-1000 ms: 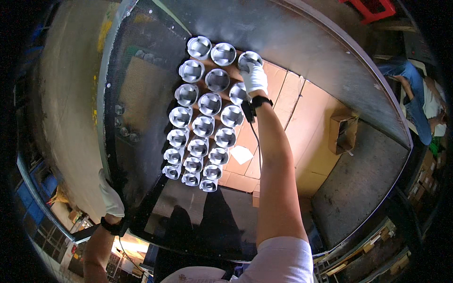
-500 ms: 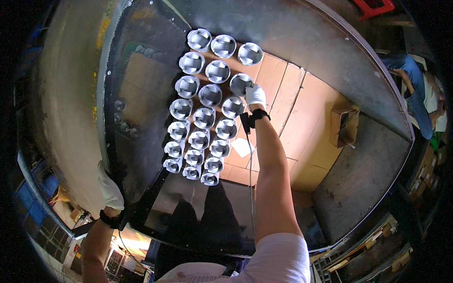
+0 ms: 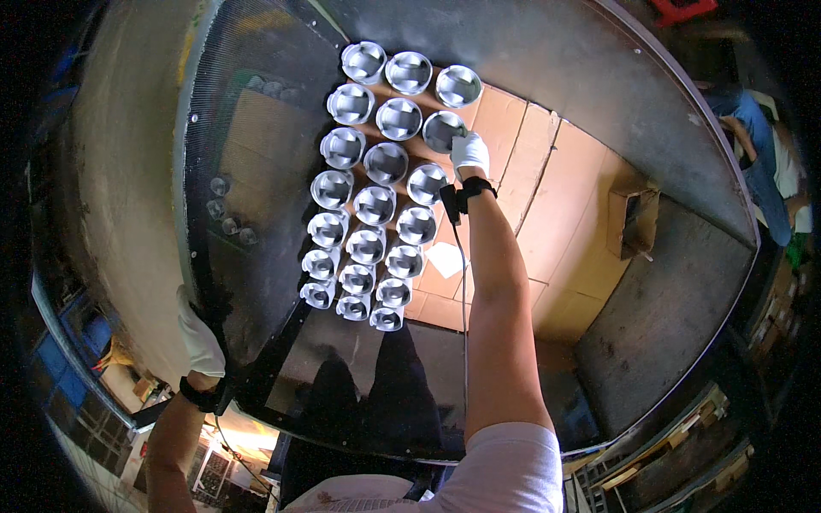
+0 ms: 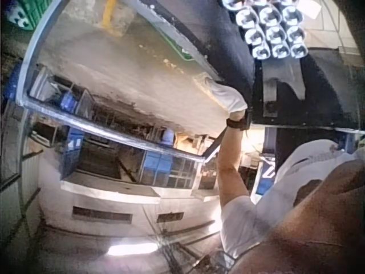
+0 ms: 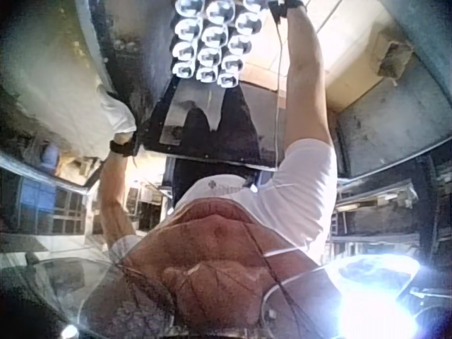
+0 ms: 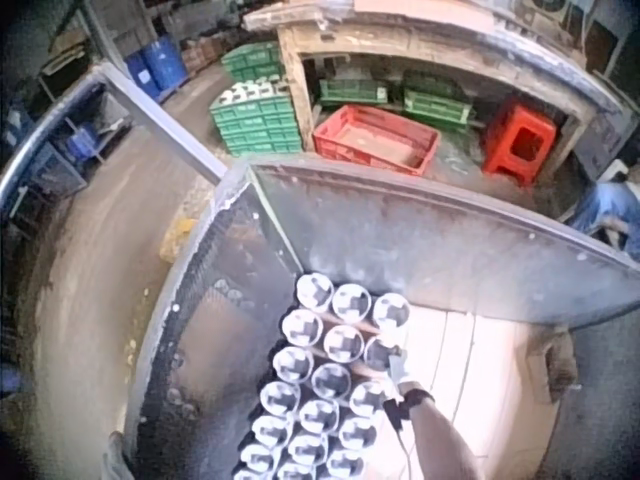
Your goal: Inspecting metal engine pistons and moving them between a cart and a cardboard-covered table.
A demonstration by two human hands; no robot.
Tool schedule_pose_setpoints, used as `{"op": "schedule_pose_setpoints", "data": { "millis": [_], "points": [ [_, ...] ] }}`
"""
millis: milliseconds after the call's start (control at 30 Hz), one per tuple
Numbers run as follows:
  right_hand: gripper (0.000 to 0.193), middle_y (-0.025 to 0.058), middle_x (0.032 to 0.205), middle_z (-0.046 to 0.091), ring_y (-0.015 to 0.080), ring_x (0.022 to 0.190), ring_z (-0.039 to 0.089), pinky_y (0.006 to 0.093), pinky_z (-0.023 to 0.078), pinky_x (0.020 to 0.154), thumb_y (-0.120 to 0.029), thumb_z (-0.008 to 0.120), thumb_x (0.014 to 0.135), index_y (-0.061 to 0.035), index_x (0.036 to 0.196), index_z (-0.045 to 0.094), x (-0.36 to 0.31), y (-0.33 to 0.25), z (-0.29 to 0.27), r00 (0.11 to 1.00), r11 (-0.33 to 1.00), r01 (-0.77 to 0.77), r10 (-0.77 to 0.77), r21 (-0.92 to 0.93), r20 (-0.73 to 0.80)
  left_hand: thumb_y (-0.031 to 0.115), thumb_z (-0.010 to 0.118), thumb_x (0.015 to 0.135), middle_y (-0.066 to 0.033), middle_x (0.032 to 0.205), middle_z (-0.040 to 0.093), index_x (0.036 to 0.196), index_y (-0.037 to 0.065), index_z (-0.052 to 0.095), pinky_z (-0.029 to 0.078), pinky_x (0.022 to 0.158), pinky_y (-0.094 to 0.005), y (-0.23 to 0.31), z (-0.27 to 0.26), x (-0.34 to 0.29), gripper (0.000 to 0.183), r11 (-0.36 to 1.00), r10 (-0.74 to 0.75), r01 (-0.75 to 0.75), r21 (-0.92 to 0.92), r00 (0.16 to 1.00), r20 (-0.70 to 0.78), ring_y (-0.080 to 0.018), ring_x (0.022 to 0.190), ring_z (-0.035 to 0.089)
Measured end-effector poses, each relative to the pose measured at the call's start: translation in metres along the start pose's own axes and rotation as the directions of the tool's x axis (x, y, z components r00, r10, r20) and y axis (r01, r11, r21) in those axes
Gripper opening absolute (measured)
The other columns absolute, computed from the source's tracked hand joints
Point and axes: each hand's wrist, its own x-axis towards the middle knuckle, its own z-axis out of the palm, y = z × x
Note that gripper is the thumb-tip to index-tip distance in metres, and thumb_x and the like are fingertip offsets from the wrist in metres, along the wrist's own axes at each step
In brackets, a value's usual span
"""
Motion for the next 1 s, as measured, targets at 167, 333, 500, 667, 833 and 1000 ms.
{"op": "schedule_pose_setpoints", "data": {
  "millis": [167, 333, 500, 667, 833, 1000],
  "points": [
    [0.039, 0.0151, 0.072, 0.065, 0.0242, 0.059, 0.063, 0.0361, 0.049, 0.056, -0.035, 0.056, 0.089, 0.002, 0.093, 0.065, -0.004, 0.006, -0.014, 0.997, 0.996, 0.068, -0.065, 0.061, -0.046, 0.037, 0.041, 0.102, -0.0092, 0.115, 0.062, 0.127, 0.001, 0.053, 0.049, 0.09, -0.0278, -0.024, -0.011, 0.014, 0.046, 0.96, 0.222, -0.218, 0.174, 0.975, -0.004, -0.0185, 0.094, 0.058],
    [0.063, 0.0213, 0.09, 0.069, 0.0384, 0.08, 0.066, 0.0447, 0.052, 0.071, -0.06, 0.045, 0.092, -0.0024, 0.103, 0.065, -0.069, 0.012, -0.02, 0.975, 0.941, 0.194, -0.216, -0.276, -0.052, 0.034, 0.032, 0.103, -0.0151, 0.127, 0.053, 0.133, -0.004, 0.044, 0.042, 0.099, -0.0296, -0.014, -0.008, 0.01, 0.05, 0.923, 0.192, -0.185, 0.337, 0.981, 0.012, -0.0244, 0.109, 0.054],
    [0.052, 0.0237, 0.102, 0.066, 0.0383, 0.1, 0.063, 0.0457, 0.049, 0.086, -0.052, 0.053, 0.089, -0.0043, 0.104, 0.067, -0.097, 0.048, -0.003, 0.974, 0.914, 0.214, -0.224, -0.346, 0.011, 0.022, 0.043, 0.101, -0.0122, 0.114, 0.061, 0.129, 0.004, 0.05, 0.05, 0.089, -0.0297, -0.007, 0.005, 0.007, 0.034, 0.906, 0.26, -0.266, 0.329, 0.964, 0.064, -0.0203, 0.097, 0.058],
    [0.032, 0.0164, 0.074, 0.067, 0.0285, 0.066, 0.066, 0.038, 0.051, 0.06, -0.026, 0.054, 0.084, 0.0, 0.099, 0.065, -0.069, 0.071, 0.009, 0.985, 0.96, 0.17, -0.164, -0.222, 0.044, 0.014, 0.049, 0.098, -0.0121, 0.111, 0.064, 0.125, 0.003, 0.053, 0.054, 0.082, -0.0302, -0.023, -0.006, 0.02, 0.03, 0.335, 0.591, -0.475, 0.814, 0.778, 0.211, -0.0233, 0.091, 0.063],
    [0.035, 0.0259, 0.102, 0.065, 0.0421, 0.099, 0.062, 0.0465, 0.05, 0.085, -0.027, 0.05, 0.085, -0.0015, 0.103, 0.066, -0.074, 0.06, 0.019, 0.99, 0.978, 0.062, -0.036, -0.197, 0.134, 0.02, 0.042, 0.1, -0.0153, 0.118, 0.06, 0.128, -0.001, 0.05, 0.047, 0.091, -0.0299, -0.014, -0.003, 0.01, 0.035, 0.664, 0.413, -0.334, 0.668, 0.91, 0.044, -0.0241, 0.101, 0.058],
    [0.036, 0.0253, 0.098, 0.066, 0.0422, 0.097, 0.063, 0.046, 0.05, 0.085, -0.028, 0.049, 0.085, -0.0016, 0.101, 0.067, -0.061, 0.057, 0.027, 0.993, 0.987, 0.087, -0.075, -0.133, 0.088, 0.013, 0.048, 0.098, -0.0115, 0.111, 0.064, 0.125, 0.003, 0.053, 0.055, 0.081, -0.0301, -0.029, -0.024, 0.017, 0.029, 0.118, 0.693, -0.465, 0.877, 0.672, 0.263, -0.0222, 0.092, 0.063]
  ]
}}
